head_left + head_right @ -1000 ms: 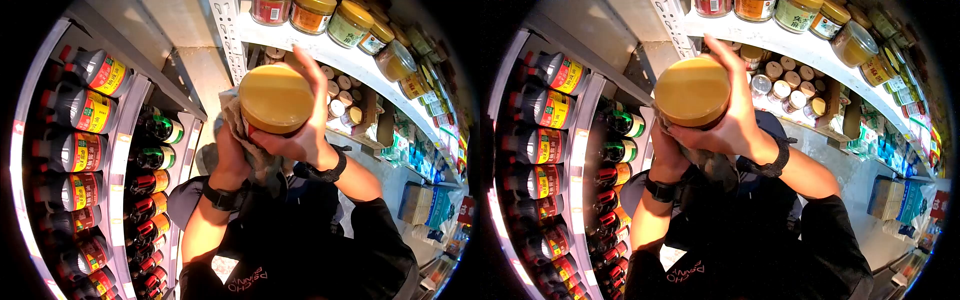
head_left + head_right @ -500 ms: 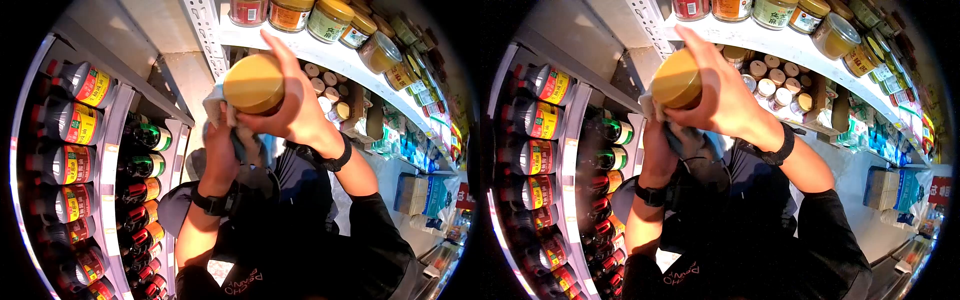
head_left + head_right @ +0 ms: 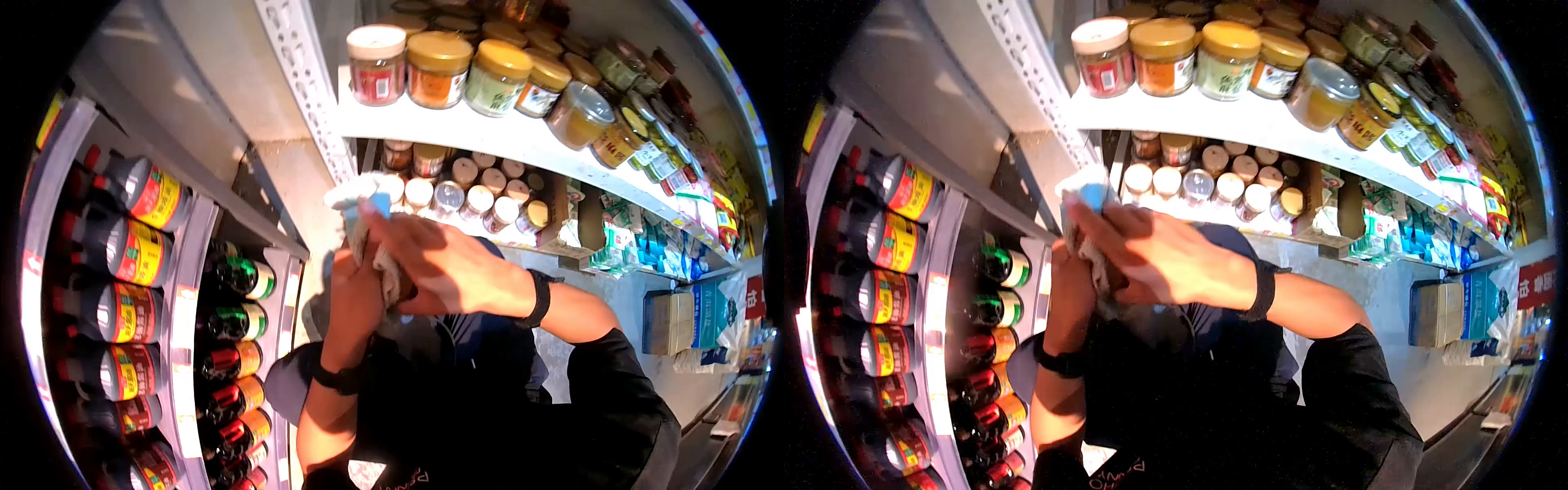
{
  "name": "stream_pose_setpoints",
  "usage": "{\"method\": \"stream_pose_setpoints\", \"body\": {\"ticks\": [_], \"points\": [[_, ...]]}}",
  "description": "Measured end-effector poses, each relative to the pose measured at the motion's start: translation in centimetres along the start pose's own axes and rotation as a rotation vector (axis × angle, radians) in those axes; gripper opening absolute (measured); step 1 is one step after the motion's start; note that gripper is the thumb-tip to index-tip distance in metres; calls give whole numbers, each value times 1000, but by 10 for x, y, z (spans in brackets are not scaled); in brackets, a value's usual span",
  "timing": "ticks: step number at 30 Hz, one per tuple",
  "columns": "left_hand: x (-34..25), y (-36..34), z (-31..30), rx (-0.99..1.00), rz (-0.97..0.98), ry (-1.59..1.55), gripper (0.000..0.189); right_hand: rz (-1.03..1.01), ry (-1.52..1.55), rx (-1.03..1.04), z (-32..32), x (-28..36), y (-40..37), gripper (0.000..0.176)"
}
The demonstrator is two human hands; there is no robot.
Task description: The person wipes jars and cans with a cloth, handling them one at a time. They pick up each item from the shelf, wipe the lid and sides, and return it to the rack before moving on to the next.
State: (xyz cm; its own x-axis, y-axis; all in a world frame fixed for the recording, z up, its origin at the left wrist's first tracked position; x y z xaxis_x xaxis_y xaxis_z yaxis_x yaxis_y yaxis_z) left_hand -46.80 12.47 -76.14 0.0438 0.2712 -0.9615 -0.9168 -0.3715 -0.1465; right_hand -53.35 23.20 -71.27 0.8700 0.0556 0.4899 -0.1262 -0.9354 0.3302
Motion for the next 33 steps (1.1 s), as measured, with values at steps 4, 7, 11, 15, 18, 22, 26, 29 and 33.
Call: {"method": "stream_pose_setpoints", "body": {"ticks": [4,7,11,15,18,22,26,29,33], "points": [[-4,-13,4,-123,201,371,40,80,-38,-27,-18,-7,6,117],[0,-21,2,31,465,368,53,106,-29,-168,-38,-12,8,106],[-2,-36,-4,-67,440,36,44,179,-124,-229,-65,-9,16,112],[1,-14,-27,-277,417,-414,54,196,-43,-473,-131,-15,21,108],[-2,-11,-31,-130,242,-426,50,146,-148,-675,-190,-33,35,98],[-9,-15,-30,-193,185,-325,48,176,4,-767,-240,-40,73,75],[-7,-14,-33,-197,142,-377,45,317,93,-816,-261,-96,101,90],[-7,-13,-35,-181,132,-357,43,300,80,-875,-255,-122,113,92],[-4,-11,-36,-234,143,-306,43,354,-65,-898,-259,-165,128,96]]}}
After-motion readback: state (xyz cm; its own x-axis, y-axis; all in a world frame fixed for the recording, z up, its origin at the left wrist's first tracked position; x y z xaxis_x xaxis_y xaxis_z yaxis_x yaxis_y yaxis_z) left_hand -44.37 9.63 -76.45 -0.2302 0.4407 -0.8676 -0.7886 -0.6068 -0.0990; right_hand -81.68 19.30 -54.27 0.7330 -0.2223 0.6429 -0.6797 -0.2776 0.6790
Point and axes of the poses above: each hand's wrist, its own y-axis towards the middle knuckle, its own z-axis out of the palm, x = y × z, the point moved 5 cm from there along y, towards the middle knuckle, and after that the axes turned 2 degrees about -z, right-handed, at the moved point
